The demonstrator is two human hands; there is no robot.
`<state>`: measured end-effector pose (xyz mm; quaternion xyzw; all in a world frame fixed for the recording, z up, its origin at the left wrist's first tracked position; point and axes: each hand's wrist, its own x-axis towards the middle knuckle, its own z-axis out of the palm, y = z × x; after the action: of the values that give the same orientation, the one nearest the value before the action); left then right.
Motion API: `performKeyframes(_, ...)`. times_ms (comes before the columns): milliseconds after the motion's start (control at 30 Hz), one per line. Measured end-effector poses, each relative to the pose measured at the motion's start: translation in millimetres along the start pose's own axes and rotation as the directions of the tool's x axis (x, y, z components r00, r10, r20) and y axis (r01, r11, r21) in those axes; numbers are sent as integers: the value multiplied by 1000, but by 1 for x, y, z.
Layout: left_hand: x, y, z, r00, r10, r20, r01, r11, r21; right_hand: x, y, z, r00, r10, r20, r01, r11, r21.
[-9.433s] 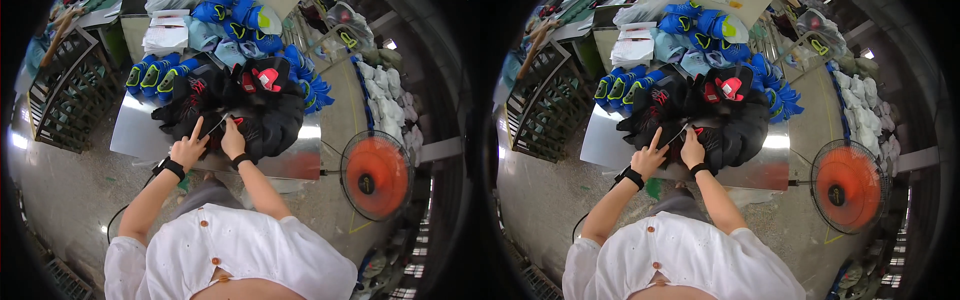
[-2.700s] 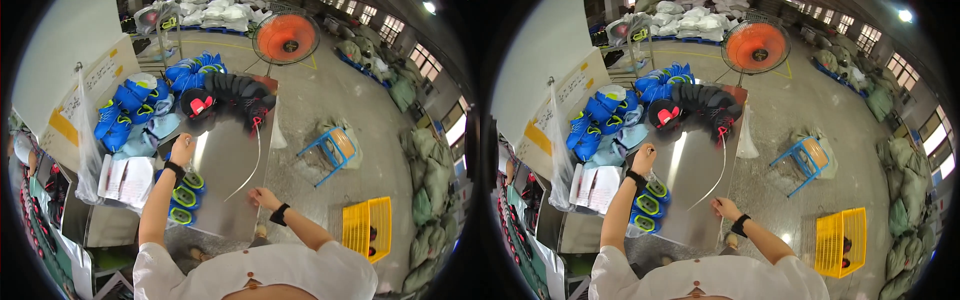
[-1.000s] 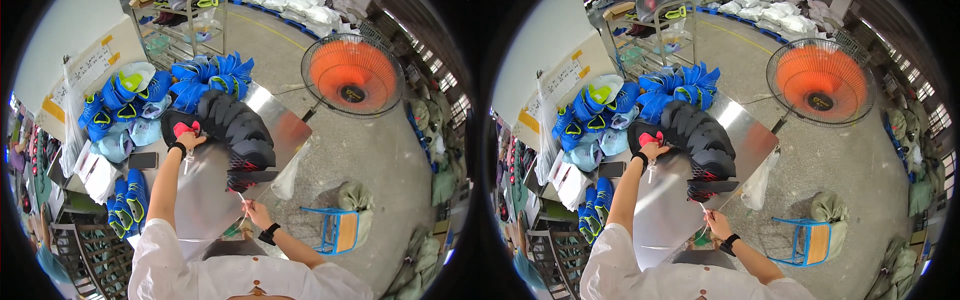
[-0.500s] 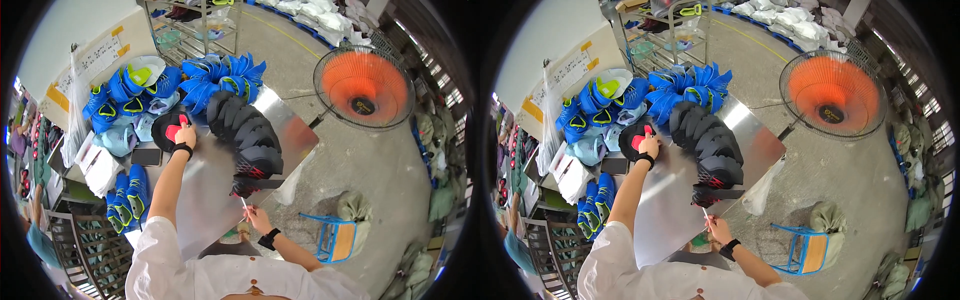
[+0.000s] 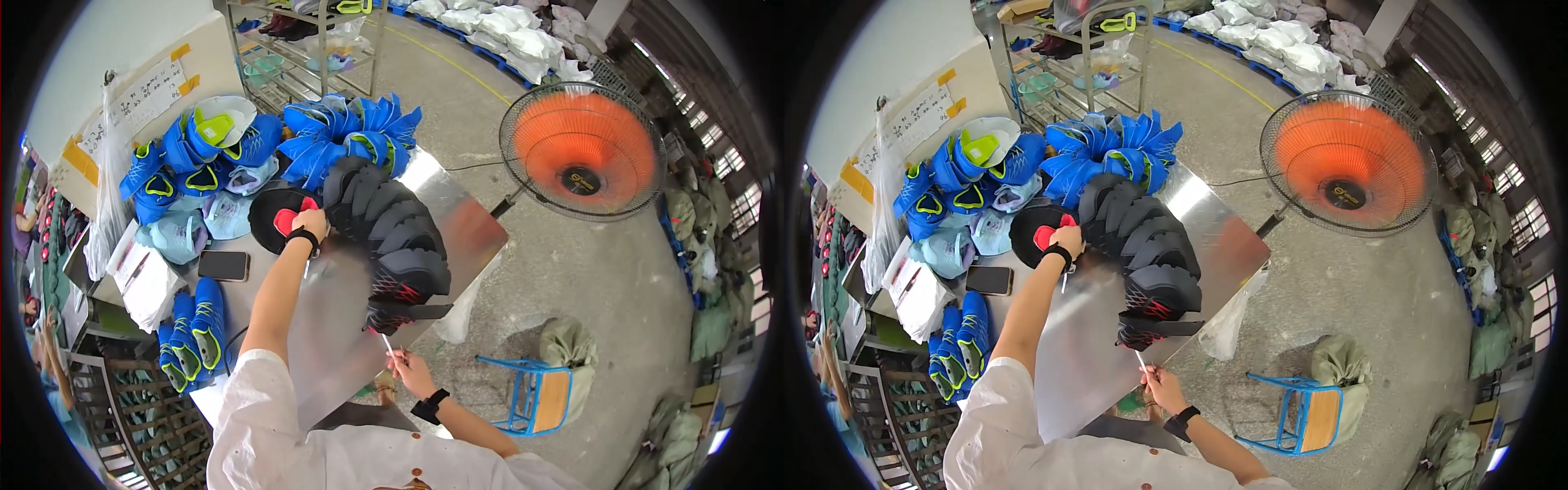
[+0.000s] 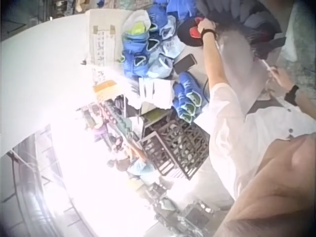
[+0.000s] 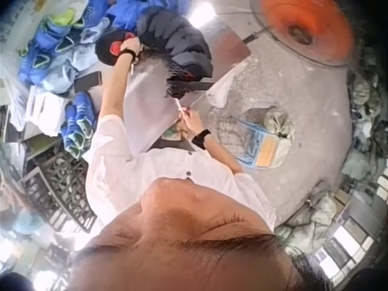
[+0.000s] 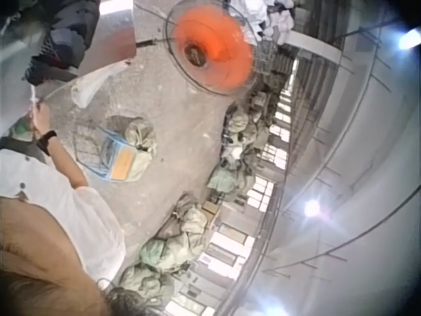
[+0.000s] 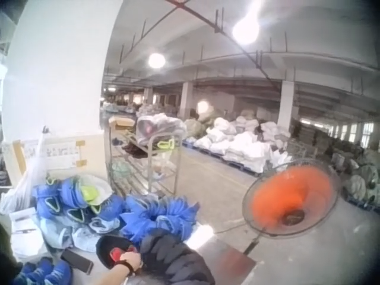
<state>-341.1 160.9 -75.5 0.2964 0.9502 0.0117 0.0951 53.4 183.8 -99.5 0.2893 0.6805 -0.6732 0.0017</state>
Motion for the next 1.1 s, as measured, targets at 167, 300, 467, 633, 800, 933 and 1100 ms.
performKeyframes(167, 5, -8, 11, 989, -120, -90, 114, 991, -69, 3, 4, 3, 998, -38, 46, 36, 999, 37)
performKeyframes(300, -30, -3, -27, 999, -2, -38, -3, 989, -149, 9, 11, -16, 999, -34, -24, 36, 996, 84)
performKeyframes(467, -138, -8, -105, 863, 325, -386, -428, 877, -218, -1, -37, -43, 967, -114, -226, 192, 912, 362)
performKeyframes(633, -331, -27, -159, 829, 170, -533, -450, 770, -453, -42, -83, -90, 876, -326, -355, 468, 750, 466)
performKeyframes(800, -553, -92, -157, 840, -223, -495, -180, 745, -642, -110, -129, -28, 865, -501, -39, 459, 758, 463)
performKeyframes(933, -765, -132, -106, 586, -594, -551, 90, 723, -685, -174, -149, 105, 709, -583, 397, 431, 804, 410)
performKeyframes(1100, -1052, -102, 27, -77, -993, -90, -202, 104, -974, -325, -135, 329, 66, -471, 880, 483, 786, 385)
